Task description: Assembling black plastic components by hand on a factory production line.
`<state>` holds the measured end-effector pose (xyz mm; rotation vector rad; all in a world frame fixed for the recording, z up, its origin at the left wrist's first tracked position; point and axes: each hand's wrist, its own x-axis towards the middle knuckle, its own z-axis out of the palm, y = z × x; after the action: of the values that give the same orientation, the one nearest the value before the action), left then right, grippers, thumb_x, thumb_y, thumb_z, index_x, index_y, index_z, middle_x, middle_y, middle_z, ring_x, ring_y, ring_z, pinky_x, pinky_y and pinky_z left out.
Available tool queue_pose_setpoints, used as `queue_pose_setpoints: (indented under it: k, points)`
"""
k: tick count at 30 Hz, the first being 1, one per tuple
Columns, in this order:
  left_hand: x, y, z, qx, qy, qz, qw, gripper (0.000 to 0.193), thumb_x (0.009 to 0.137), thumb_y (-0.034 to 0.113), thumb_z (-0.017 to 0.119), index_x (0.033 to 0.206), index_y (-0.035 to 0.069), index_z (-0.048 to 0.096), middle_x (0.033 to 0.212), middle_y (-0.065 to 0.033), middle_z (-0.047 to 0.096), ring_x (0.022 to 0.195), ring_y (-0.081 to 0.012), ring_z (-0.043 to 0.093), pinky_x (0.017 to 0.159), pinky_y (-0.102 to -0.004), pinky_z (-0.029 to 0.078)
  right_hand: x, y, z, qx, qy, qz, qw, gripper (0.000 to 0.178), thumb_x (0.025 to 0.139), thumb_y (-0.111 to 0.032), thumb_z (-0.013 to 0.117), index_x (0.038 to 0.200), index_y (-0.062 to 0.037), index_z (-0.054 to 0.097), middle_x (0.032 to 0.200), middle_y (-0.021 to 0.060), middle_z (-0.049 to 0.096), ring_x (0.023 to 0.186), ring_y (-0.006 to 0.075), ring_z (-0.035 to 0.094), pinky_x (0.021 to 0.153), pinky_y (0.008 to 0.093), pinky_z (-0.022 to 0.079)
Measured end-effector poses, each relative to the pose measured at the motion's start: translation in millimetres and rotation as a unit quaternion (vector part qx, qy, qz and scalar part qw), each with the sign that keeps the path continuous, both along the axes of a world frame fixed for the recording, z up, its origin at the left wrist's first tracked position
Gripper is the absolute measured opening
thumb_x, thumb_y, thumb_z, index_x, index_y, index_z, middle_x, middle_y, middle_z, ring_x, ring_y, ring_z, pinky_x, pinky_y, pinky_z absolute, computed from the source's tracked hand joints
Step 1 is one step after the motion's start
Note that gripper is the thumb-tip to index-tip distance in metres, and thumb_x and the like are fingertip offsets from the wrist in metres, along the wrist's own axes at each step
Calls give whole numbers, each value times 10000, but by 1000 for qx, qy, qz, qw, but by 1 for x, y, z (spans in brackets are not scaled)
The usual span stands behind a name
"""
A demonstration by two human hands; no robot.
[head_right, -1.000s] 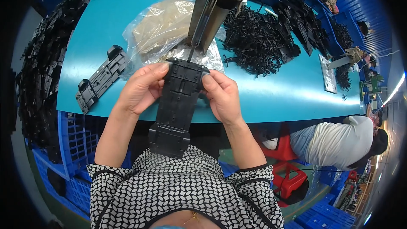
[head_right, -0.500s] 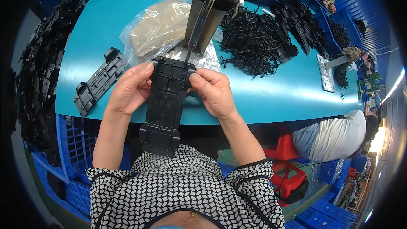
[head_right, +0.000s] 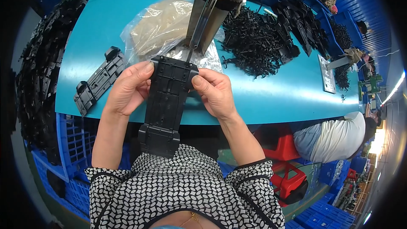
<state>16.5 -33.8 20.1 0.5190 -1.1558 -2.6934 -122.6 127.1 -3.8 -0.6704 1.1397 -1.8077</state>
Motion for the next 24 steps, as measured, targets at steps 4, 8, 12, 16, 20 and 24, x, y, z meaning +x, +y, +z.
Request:
queue_pose_setpoints:
  k: [4,8,12,16,20,24]
  points:
    - [0,0,-2,-2,-3,5,1000,258,817,215,609,980,18,575,772,35,580,630,-13,506,568,-159,420,1,-1,4,-13,-4,8,1000,312,811,-211,623,988,44,593,753,-4,562,616,27,402,527,163,309]
    - [0,-2,-1,-1,-4,3,1000,259,818,214,608,980,16,574,768,36,578,632,-12,505,567,-156,419,1,-2,3,-19,-3,5,1000,310,814,-201,620,989,53,589,764,-2,564,631,35,416,557,171,334]
    - [-1,-1,1,-7,1,2,1000,254,820,216,606,974,17,575,764,37,577,630,-11,504,566,-152,417,3,-2,6,-20,-2,1,1000,305,815,-193,618,986,58,588,769,4,568,645,36,430,561,172,343]
    - [-1,-3,-2,-7,12,-4,1000,233,828,216,596,957,23,576,763,38,578,623,-9,506,563,-146,420,0,-1,3,-23,-4,9,1000,290,819,-180,612,975,63,590,781,15,578,661,42,452,573,173,360]
    - [-2,0,3,-15,-1,-1,1000,224,832,216,591,949,26,577,758,41,577,619,-5,503,556,-142,418,2,-2,2,-19,3,-10,1000,275,820,-170,610,963,65,592,788,24,585,667,49,469,580,174,372]
    - [-2,-1,0,-15,3,0,1000,226,833,220,590,950,27,577,754,43,575,617,-1,502,552,-138,415,4,-3,5,-14,1,-18,1000,274,818,-171,612,956,65,594,785,31,589,673,54,485,581,174,377]
